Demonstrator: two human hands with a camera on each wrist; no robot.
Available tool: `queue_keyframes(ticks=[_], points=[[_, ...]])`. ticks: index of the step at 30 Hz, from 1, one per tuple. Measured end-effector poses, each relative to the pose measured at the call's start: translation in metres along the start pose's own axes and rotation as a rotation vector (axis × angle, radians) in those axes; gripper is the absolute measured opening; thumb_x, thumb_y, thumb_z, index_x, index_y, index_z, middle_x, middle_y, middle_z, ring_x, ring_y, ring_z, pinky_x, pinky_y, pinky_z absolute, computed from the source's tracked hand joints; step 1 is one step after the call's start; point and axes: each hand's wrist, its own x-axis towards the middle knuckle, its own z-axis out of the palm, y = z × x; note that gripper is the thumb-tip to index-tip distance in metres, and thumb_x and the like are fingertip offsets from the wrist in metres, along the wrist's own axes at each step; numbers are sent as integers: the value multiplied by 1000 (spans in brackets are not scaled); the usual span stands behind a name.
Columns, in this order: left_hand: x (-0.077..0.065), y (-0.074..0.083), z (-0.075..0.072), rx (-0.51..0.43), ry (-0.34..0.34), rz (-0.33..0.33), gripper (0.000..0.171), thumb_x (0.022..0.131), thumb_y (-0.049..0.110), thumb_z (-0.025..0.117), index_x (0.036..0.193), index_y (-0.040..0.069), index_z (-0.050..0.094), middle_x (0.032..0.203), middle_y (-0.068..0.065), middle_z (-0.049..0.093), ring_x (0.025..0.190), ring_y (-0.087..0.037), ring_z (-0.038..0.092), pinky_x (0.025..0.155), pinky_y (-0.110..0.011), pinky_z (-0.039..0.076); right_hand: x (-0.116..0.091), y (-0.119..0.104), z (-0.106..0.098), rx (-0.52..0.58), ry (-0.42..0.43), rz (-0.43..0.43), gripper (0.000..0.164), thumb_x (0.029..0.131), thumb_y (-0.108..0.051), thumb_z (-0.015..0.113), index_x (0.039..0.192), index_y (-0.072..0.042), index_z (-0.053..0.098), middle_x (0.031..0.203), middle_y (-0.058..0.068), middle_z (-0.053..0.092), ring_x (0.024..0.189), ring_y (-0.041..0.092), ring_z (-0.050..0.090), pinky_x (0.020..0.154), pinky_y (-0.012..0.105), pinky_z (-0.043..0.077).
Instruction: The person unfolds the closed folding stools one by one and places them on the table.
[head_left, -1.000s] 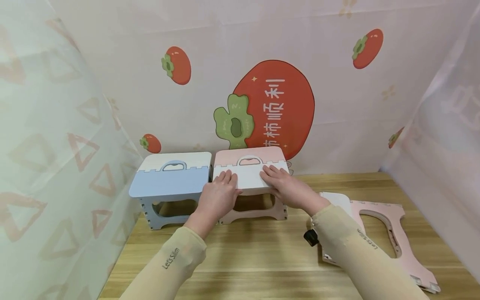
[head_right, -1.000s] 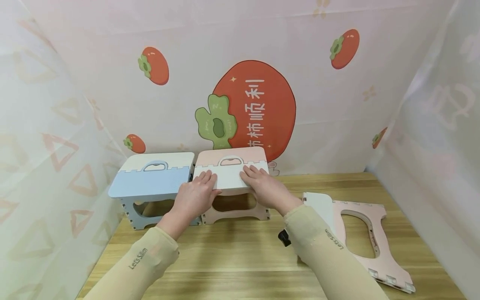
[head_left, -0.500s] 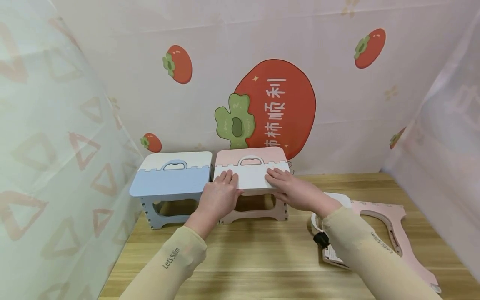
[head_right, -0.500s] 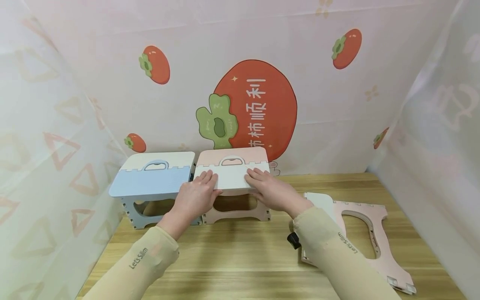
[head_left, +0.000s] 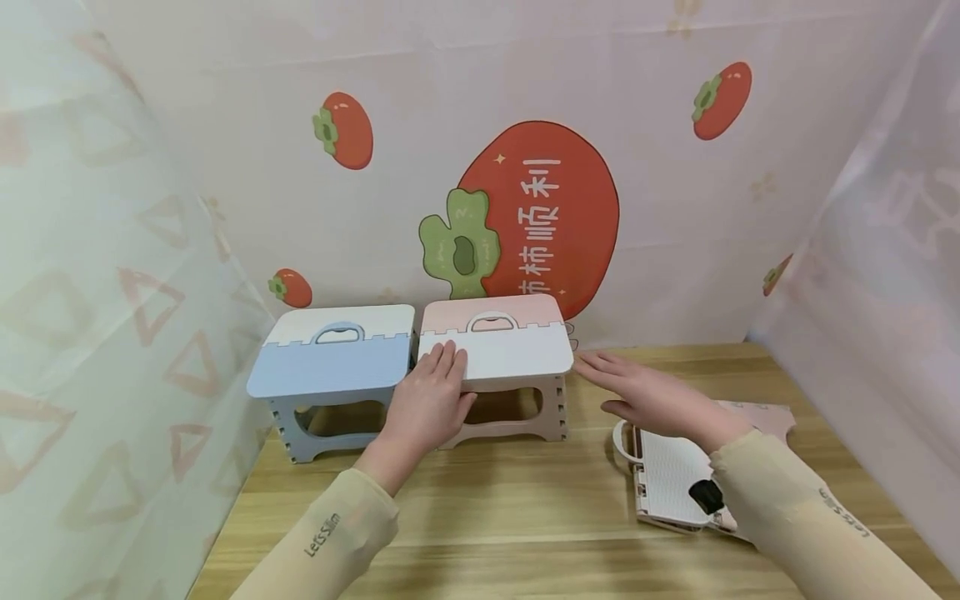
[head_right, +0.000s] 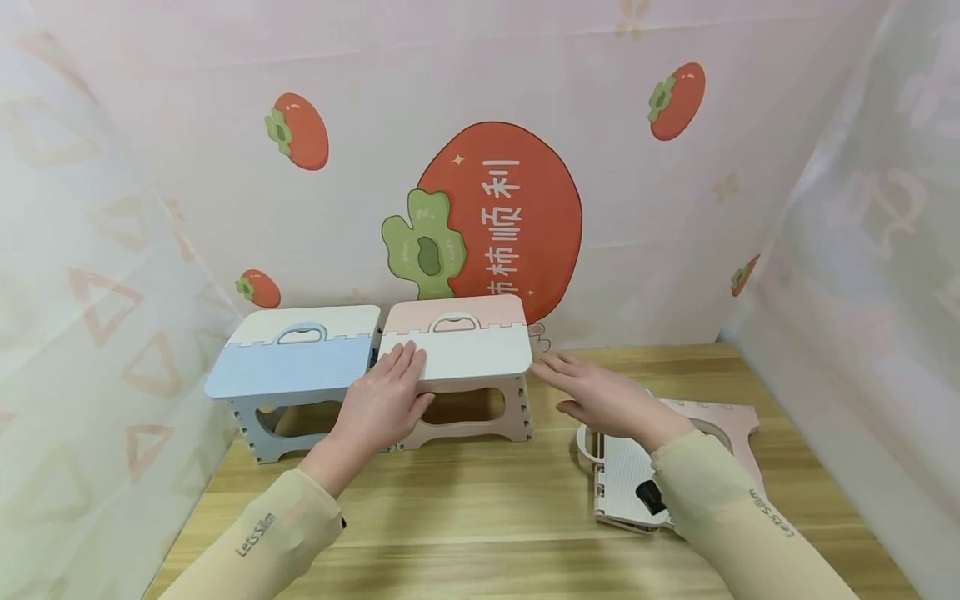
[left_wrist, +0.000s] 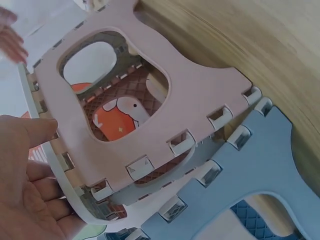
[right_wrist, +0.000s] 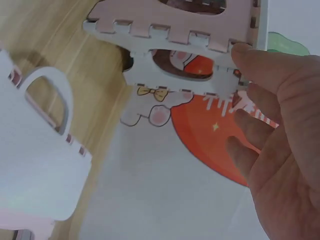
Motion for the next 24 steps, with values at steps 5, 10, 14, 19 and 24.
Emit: queue_keyframes(ticks=[5, 10, 14, 19, 24], points=[[-2, 0, -6, -138, -116, -49, 63, 98, 35, 69, 149, 1, 51, 156, -19, 46, 146, -37, 41, 121, -47, 34, -13, 8, 5, -6, -40, 50, 68, 95, -13, 72, 157, -13, 43, 159, 17, 43, 143, 46, 41, 97, 56, 54], [-7, 0, -11, -234, -171, -51, 61, 101, 34, 65, 152, 4, 48, 160, -15, 41, 150, -37, 34, 124, -48, 28, -28, 17, 11, 36, -91, 91, 67, 96, -24, 73, 155, -11, 45, 157, 19, 44, 143, 51, 38, 104, 64, 45], [-12, 3, -14, -261, -171, -32, 58, 103, 34, 62, 151, 5, 49, 159, -15, 43, 149, -37, 35, 124, -50, 28, -42, 25, 18, 77, -138, 163, 71, 94, -37, 73, 155, -12, 46, 157, 21, 43, 142, 53, 36, 104, 67, 44], [-21, 8, -17, -296, -123, -1, 55, 103, 34, 63, 148, 5, 53, 156, -15, 47, 147, -37, 39, 122, -51, 31, -59, 33, 26, 151, -202, 272, 78, 91, -47, 74, 155, -13, 45, 159, 21, 40, 144, 56, 32, 107, 74, 35], [-30, 15, -12, -331, 58, 62, 46, 98, 26, 70, 138, 3, 64, 142, -14, 61, 138, -36, 52, 113, -48, 45, -74, 37, 37, 180, -232, 324, 85, 89, -53, 74, 156, -11, 42, 158, 26, 38, 142, 59, 30, 104, 73, 38]])
